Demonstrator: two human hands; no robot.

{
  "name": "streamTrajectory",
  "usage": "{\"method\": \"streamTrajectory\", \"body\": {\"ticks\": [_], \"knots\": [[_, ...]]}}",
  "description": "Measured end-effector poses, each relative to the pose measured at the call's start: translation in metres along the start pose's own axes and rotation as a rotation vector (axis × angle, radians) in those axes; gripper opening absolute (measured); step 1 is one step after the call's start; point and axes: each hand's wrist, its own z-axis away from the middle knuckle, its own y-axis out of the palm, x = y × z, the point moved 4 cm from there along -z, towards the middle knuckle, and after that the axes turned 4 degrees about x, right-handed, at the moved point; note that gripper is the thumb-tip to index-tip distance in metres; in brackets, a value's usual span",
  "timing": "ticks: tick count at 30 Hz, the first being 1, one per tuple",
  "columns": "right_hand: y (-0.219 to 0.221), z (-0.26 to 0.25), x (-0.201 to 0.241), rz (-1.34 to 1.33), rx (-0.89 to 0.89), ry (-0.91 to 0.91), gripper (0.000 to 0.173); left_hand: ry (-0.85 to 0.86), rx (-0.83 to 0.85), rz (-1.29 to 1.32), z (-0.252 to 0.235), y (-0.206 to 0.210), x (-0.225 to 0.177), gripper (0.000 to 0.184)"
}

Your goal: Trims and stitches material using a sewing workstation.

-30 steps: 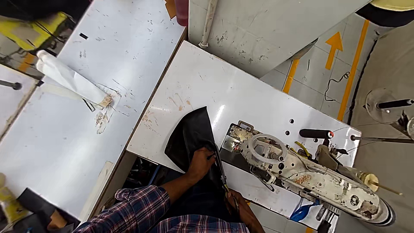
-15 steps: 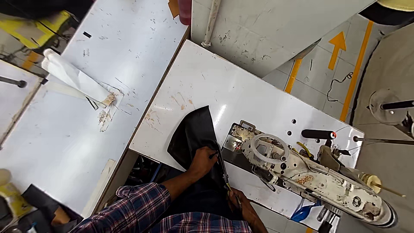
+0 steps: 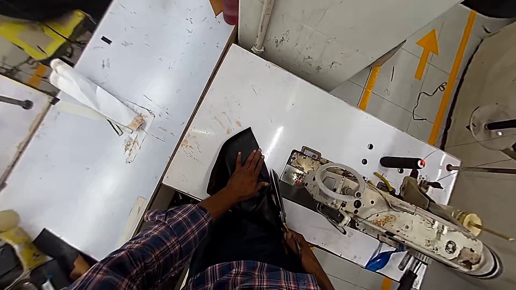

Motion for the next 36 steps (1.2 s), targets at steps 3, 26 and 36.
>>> {"method": "streamTrajectory", "body": {"ticks": [3,26,36], "knots": [[-0.003,0.001,0.001,0.012,0.024,0.021,0.058,-0.025,-0.026,0.008,0.003,0.003,-0.001,0.097],[-0.016,-0.003,-0.01,0.01,0.103,0.015,0.057,-0.111,0.051,0.089,0.002,-0.002,-0.008,0.087],[-0.014,-0.005,-0.013,0.051,0.075,0.018,0.051,-0.146,0.087,0.061,0.003,-0.003,-0.01,0.096]]}}
